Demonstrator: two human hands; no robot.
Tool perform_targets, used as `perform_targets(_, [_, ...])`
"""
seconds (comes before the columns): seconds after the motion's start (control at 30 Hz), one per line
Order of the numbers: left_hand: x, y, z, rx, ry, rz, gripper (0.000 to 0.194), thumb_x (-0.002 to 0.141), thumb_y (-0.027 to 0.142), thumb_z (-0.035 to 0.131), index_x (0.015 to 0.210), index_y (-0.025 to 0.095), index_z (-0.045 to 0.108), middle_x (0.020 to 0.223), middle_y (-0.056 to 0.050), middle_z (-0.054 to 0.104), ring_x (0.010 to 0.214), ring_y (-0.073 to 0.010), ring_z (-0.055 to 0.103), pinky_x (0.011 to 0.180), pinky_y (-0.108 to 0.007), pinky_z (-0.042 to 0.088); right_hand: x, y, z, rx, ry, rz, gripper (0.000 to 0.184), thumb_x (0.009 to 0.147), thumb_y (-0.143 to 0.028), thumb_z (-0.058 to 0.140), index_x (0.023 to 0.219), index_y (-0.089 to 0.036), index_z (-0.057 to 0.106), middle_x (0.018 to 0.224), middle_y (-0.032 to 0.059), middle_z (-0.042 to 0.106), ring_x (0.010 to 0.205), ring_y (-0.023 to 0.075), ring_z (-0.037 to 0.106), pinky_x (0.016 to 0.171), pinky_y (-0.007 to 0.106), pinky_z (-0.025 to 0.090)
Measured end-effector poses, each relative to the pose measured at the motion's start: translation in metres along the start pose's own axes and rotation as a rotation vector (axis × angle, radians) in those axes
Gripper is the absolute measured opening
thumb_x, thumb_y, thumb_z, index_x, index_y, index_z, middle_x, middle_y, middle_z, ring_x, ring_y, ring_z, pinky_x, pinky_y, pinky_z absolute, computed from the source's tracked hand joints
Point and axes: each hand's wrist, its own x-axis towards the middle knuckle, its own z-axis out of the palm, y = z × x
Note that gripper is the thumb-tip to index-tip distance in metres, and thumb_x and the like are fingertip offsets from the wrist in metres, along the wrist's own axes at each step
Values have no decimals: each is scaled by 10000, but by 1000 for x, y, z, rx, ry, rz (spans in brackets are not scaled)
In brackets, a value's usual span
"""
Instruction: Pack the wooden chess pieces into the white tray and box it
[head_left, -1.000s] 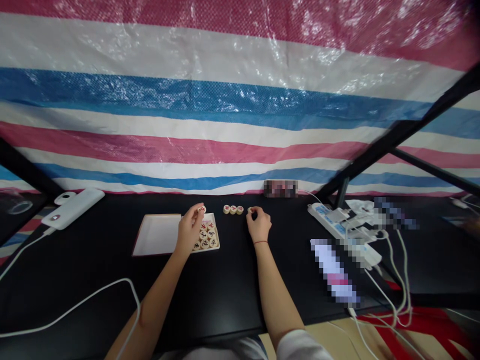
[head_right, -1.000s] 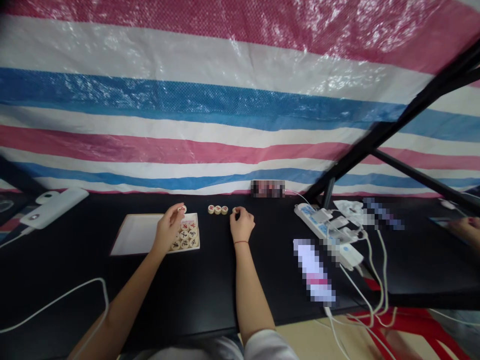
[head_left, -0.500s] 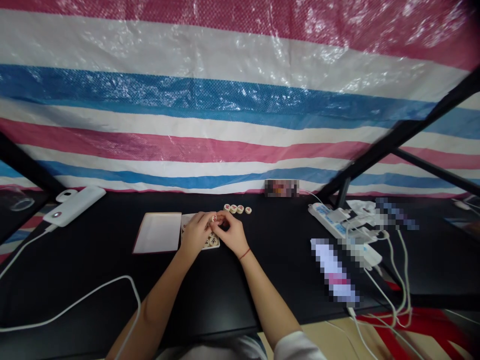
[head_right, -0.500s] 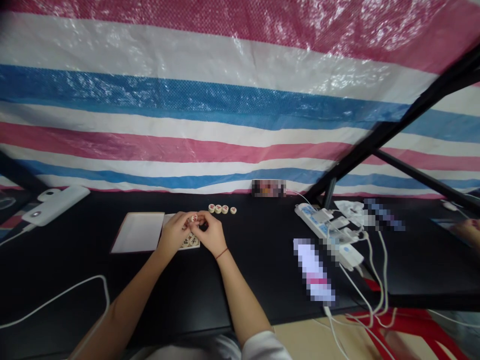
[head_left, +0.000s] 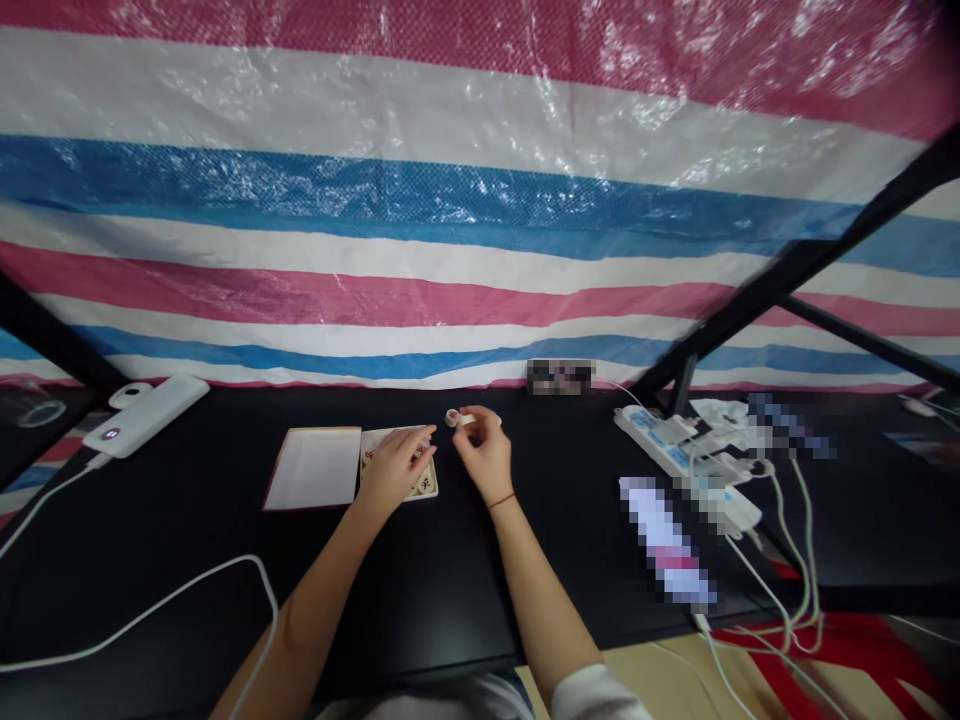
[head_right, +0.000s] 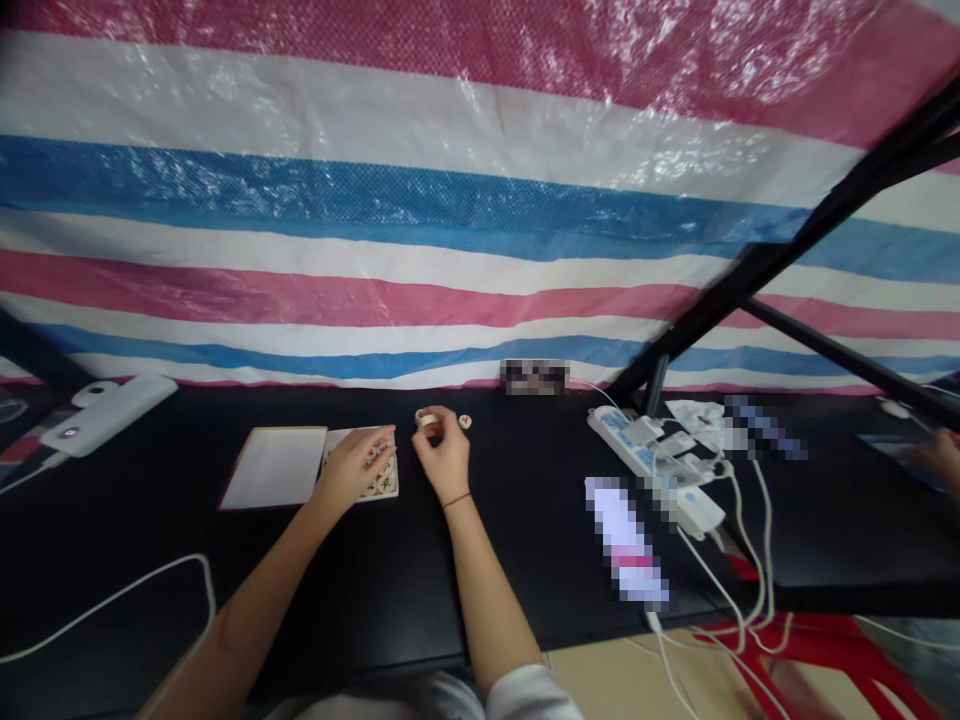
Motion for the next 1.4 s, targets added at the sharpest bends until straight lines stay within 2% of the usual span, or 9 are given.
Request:
perform_targets(0.1, [-3,-8,-10,18,28,-11,227,921,254,505,1112,213,621,964,-57,720,884,-186,665,835,-328,529,14,28,-25,-190,180,91,283,754,-313,595,981,-153,650,865,68,666,681,160,627,710,310,548])
perform_targets(0.17, [-6,-15,-16,36,49,-18,229,925,256,487,1099,214,631,938,-57,721,841,-184,665,803,-327,530,21,46,-38,-324,240,77,278,744,-294,578,948,-135,678,963,107,629,667,149,601,699,311,542])
perform_targets(0.23, [-8,-22,-21,53,70,-43,230,922,255,486,1091,212,636,916,-58,719,827,-186,664,788,-328,530,25,59,-44,-418,233,58,313,747,-284,554,975,-122,695,1016,124,589,630,129,571,686,310,536])
perform_targets(0.33, [-10,-26,-25,59,104,-68,229,918,241,486,1087,203,636,899,-56,715,823,-184,662,791,-328,528,26,68,-40,-478,139,11,362,767,-288,523,1052,-131,681,970,104,597,634,134,559,700,308,527])
perform_targets(0.67, [-8,-24,-32,56,115,-124,232,914,235,469,1063,211,646,927,-57,715,860,-188,661,827,-344,520,26,84,-31,-556,65,-66,339,796,-272,469,1009,-127,689,992,143,662,851,230,587,852,389,471])
perform_targets(0.83, [-9,-23,-30,39,100,-144,241,912,240,470,1084,216,638,908,-47,714,847,-182,659,814,-329,518,23,81,-33,-565,78,13,394,813,-338,490,1119,-145,646,855,97,673,790,221,583,793,357,467])
perform_targets(1.0, [-10,-24,-29,51,95,-134,245,912,236,471,1095,209,631,894,-45,710,831,-178,656,794,-309,513,24,80,-34,-584,39,33,291,805,-373,531,967,-167,659,818,88,669,802,231,573,767,340,453])
perform_targets(1.2, [-11,-24,-27,43,89,-140,236,909,241,472,1070,207,643,871,-43,713,798,-178,656,771,-314,515,25,82,-34,-590,33,-29,233,794,-294,516,949,-175,643,842,77,682,794,224,572,787,342,435])
perform_targets(1.4, [-12,-26,-27,41,65,-150,243,913,250,462,1070,203,643,906,-52,717,822,-184,658,790,-327,517,22,79,-33,-606,24,-12,209,770,-276,536,938,-194,629,845,55,682,809,230,573,764,333,442])
